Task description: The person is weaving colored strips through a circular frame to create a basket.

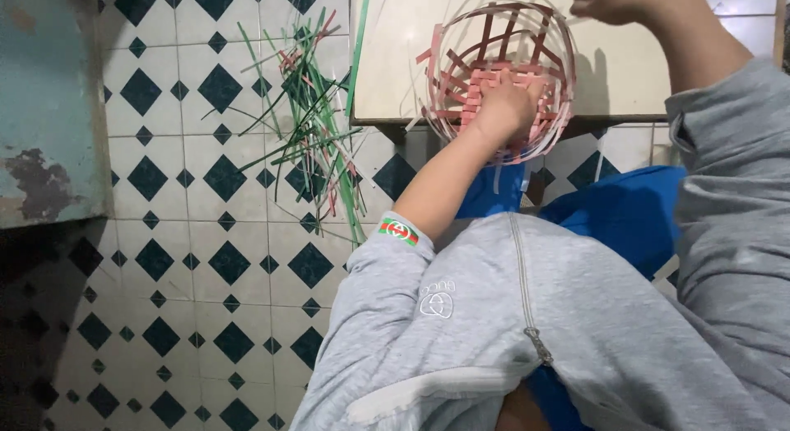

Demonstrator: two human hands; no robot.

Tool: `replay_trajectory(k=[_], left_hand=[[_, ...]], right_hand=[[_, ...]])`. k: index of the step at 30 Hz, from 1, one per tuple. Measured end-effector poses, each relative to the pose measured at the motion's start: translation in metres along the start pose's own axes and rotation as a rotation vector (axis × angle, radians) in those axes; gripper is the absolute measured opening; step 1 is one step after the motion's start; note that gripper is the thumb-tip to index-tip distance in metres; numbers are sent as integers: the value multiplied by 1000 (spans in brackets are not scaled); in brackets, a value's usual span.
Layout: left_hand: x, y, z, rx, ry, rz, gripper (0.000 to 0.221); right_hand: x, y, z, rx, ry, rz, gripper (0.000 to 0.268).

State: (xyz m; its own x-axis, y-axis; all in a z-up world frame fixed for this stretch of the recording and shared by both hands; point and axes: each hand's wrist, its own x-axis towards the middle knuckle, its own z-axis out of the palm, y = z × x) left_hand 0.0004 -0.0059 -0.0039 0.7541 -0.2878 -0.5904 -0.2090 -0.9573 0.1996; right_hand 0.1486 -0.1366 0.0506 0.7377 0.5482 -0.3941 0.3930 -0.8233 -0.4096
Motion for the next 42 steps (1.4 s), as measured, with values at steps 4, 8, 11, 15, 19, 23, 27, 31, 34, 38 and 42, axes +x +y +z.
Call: replay_trajectory(k=[4,8,11,15,19,23,27,31,34,38,42], left_hand=[[3,-2,4,-3,32,12,79],[23,-8,16,-210,82,-44,40],[6,-6,1,-220,102,-33,45],[7,-5,-2,-136,57,-28,53],[6,-6,-7,-129,-21,6,61],[9,-7,2,-137,68,1,75],[9,-4,2,-97,43,-16,85],[7,-2,3,-51,78,-11,67],[19,1,15,73,75,-27,68],[32,-3,27,8,115,-15,66],[12,0,0,59,-65,15,84]], right_hand=[[28,10,21,-137,-43,18,46],[46,13,40,-404,64,38,33],[56,14,45,-388,47,108,28],[62,27,59,-581,167,-19,20],[61,37,68,-545,216,-40,24],[67,62,78,-538,265,-49,25],[58,65,78,-511,456,-253,27],[42,34,60,-279,327,-178,55],[15,-10,35,56,264,-109,39],[64,24,48,79,311,-104,30],[60,-6,33,139,116,53,29]])
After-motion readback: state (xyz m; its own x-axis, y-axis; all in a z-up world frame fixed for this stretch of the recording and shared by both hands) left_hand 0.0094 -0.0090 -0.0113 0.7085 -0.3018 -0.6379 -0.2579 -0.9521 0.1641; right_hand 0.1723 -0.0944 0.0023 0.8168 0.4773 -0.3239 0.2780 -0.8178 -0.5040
